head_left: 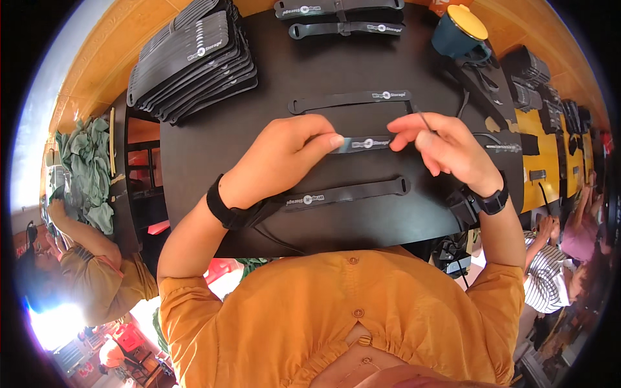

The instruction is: Assembling and inspecting small black straps using a precision tool at a workstation.

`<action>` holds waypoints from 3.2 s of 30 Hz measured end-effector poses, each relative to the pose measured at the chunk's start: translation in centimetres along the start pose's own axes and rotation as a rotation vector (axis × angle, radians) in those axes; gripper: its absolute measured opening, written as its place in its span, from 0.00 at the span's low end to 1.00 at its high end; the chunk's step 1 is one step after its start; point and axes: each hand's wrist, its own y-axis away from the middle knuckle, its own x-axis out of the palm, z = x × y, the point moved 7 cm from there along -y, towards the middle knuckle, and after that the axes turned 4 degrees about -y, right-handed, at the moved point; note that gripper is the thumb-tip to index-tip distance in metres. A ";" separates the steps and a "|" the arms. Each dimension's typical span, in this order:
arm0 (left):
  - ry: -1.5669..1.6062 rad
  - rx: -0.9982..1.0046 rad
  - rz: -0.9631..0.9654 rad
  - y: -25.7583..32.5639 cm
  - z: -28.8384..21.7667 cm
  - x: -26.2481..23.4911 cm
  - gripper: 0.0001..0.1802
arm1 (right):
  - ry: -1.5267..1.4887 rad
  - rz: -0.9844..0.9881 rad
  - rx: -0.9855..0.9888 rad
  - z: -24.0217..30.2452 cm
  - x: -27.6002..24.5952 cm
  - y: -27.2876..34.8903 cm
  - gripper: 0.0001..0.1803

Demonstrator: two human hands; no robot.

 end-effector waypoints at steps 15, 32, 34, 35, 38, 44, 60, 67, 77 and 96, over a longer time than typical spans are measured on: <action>0.061 0.025 0.058 -0.5 0.5 -0.1 0.09 | 0.340 -0.009 -0.007 -1.4 -0.6 -2.6 0.09; 0.236 -0.398 0.033 -1.1 7.0 -2.2 0.12 | 0.278 -0.312 0.130 -3.1 -5.6 -3.6 0.11; 0.081 -0.378 -0.007 -1.3 7.5 -2.3 0.12 | 0.247 -0.314 0.132 -3.6 -5.9 -3.7 0.12; 0.082 -0.383 -0.007 -1.4 7.7 -2.3 0.12 | 0.276 -0.330 0.144 -3.6 -6.1 -3.6 0.12; 0.144 -0.439 -0.025 -1.3 8.2 -2.4 0.12 | 0.311 -0.352 0.170 -3.7 -6.2 -3.7 0.12; 0.242 -0.488 -0.043 -1.4 8.5 -2.8 0.13 | 0.293 -0.345 0.104 -3.7 -6.5 -3.8 0.13; 0.200 -0.429 -0.060 -1.3 8.5 -2.9 0.13 | 0.236 -0.331 0.109 -3.6 -6.4 -3.6 0.10; 0.212 -0.487 -0.073 -1.4 8.5 -2.9 0.12 | 0.224 -0.387 0.177 -3.5 -6.4 -3.6 0.11; 0.194 -0.514 -0.080 -1.5 8.7 -2.9 0.16 | 0.244 -0.415 0.212 -3.6 -6.7 -3.4 0.11; 0.185 -0.591 -0.122 -0.9 8.9 -3.0 0.13 | 0.363 -0.486 0.252 -3.0 -5.3 -3.6 0.15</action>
